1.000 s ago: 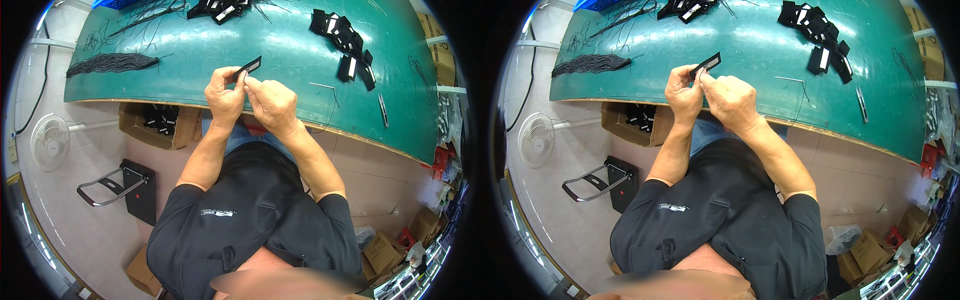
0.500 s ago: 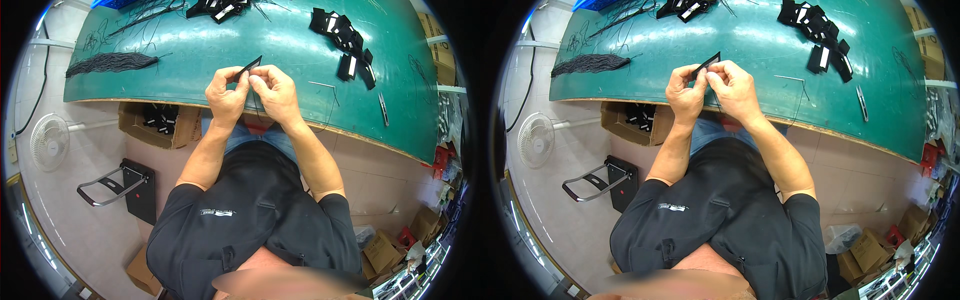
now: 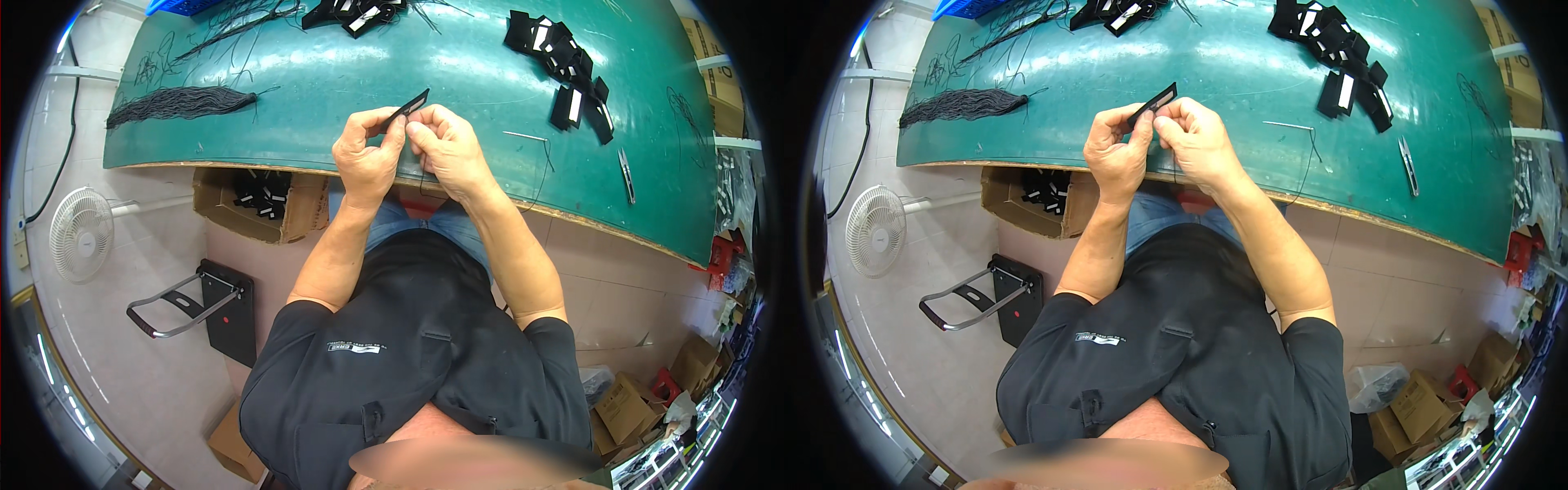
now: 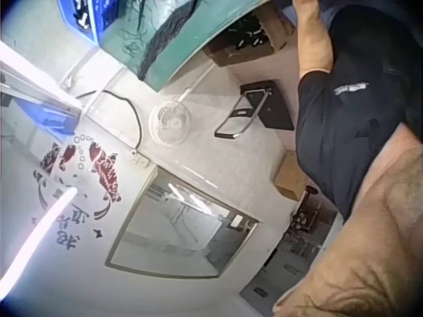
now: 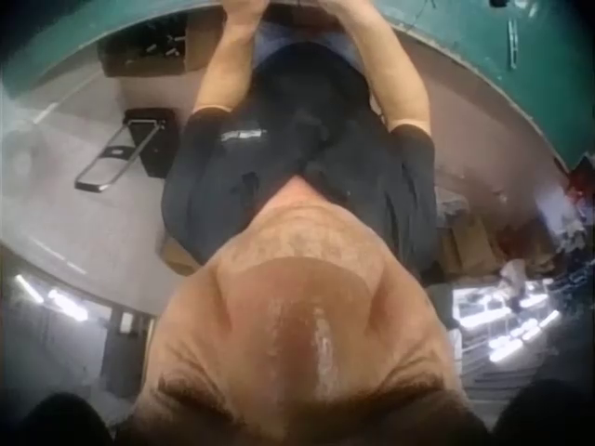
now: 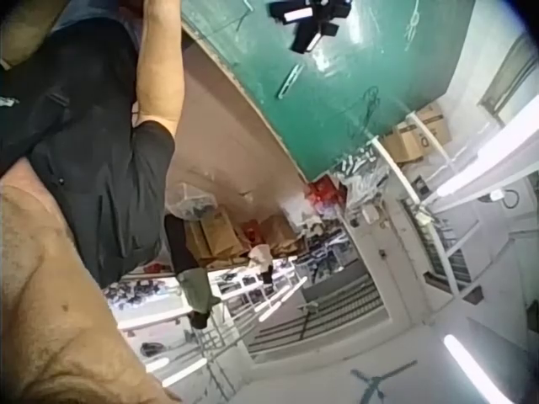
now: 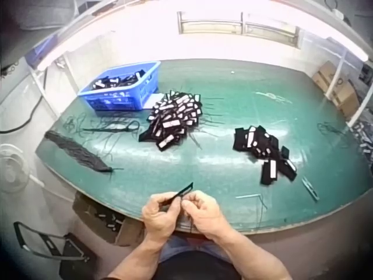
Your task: Assembling small electronic components by inserting wires and snapping plastic parts together at a manufacturing workstation.
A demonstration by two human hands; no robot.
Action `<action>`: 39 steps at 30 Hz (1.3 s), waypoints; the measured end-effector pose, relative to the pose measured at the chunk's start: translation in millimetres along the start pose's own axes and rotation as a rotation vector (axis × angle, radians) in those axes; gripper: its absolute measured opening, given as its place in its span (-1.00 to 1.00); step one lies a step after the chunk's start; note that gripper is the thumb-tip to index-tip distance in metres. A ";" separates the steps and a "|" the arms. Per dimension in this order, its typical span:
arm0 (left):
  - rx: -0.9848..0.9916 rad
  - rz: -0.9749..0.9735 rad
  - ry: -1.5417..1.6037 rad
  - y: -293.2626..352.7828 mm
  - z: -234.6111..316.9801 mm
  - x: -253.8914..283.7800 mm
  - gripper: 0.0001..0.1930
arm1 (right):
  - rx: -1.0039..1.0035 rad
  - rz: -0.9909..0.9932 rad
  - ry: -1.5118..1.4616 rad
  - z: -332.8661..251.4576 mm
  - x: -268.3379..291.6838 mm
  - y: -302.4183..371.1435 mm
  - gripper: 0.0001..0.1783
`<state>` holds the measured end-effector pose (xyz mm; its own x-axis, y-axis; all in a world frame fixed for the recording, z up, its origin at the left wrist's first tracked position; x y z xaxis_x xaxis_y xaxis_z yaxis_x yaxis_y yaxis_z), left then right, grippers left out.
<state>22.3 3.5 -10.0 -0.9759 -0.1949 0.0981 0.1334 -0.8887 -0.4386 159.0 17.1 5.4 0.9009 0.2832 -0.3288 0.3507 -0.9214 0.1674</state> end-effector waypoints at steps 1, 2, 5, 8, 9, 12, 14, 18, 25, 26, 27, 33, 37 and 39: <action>0.001 -0.004 0.015 0.1 -0.1 -0.6 -0.80 | 0.100 0.025 0.156 4.0 3.7 -1.6 -0.91; 0.001 -0.002 0.014 0.0 -1.0 -0.5 -0.80 | 0.200 0.046 0.313 4.1 4.1 -2.3 -0.92; -0.058 0.022 -0.024 -0.2 -5.7 -2.1 -0.81 | 0.599 0.073 0.764 -9.9 -11.9 6.4 -0.92; -0.030 -0.036 -0.007 5.9 -8.1 0.3 -0.80 | 0.773 0.043 0.995 -12.6 -28.9 24.3 -0.87; -0.017 -0.064 0.001 6.8 -7.9 0.3 -0.79 | 0.748 -0.004 1.001 -12.1 -33.8 30.1 -0.85; -0.041 -0.056 -0.035 6.7 -6.0 -1.5 -0.78 | 0.731 -0.060 0.975 -13.4 -35.2 34.3 -0.81; -0.053 -0.052 -0.053 6.4 -6.0 -1.9 -0.78 | 0.749 -0.077 0.913 -14.6 -34.8 35.1 -0.80; 0.002 -0.038 -0.003 2.8 -7.2 -3.0 -0.78 | 0.760 -0.100 0.926 -14.5 -29.0 36.3 -0.81; 0.117 -0.022 0.116 0.9 0.1 -2.9 -0.81 | 0.689 -0.065 0.806 -14.1 -10.2 37.0 -0.84; 0.115 -0.021 0.118 0.5 1.3 -2.4 -0.81 | 0.643 -0.019 0.795 -14.9 -2.1 37.5 -0.85; 0.125 -0.038 0.165 -0.4 3.7 -1.8 -0.81 | 0.645 -0.017 0.796 -17.5 4.1 38.4 -0.85; 0.150 -0.140 0.299 2.2 17.6 -4.6 -0.81 | 0.478 0.256 0.777 -27.1 19.2 31.1 -0.86; 0.179 -0.243 0.357 8.6 13.8 -12.3 -0.81 | 0.389 0.167 0.554 -25.3 29.0 34.4 -0.86; 0.227 -0.287 0.435 7.6 18.7 -15.6 -0.81 | 0.339 0.095 0.455 -23.2 40.2 35.0 -0.86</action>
<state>41.8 -7.9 1.8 -0.9534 0.2134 -0.2131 -0.1603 -0.9572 -0.2411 213.4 2.4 19.6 0.9700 0.2121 0.1190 0.2292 -0.9608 -0.1557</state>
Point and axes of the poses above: each hand's wrist, its own y-axis away from the middle knuckle, its own x-axis out of the back of the hand, z = x × y, the point moved 1 cm from there along -y, towards the middle knuckle, and after that the axes turned 8 degrees about -z, right-handed, at the moved point
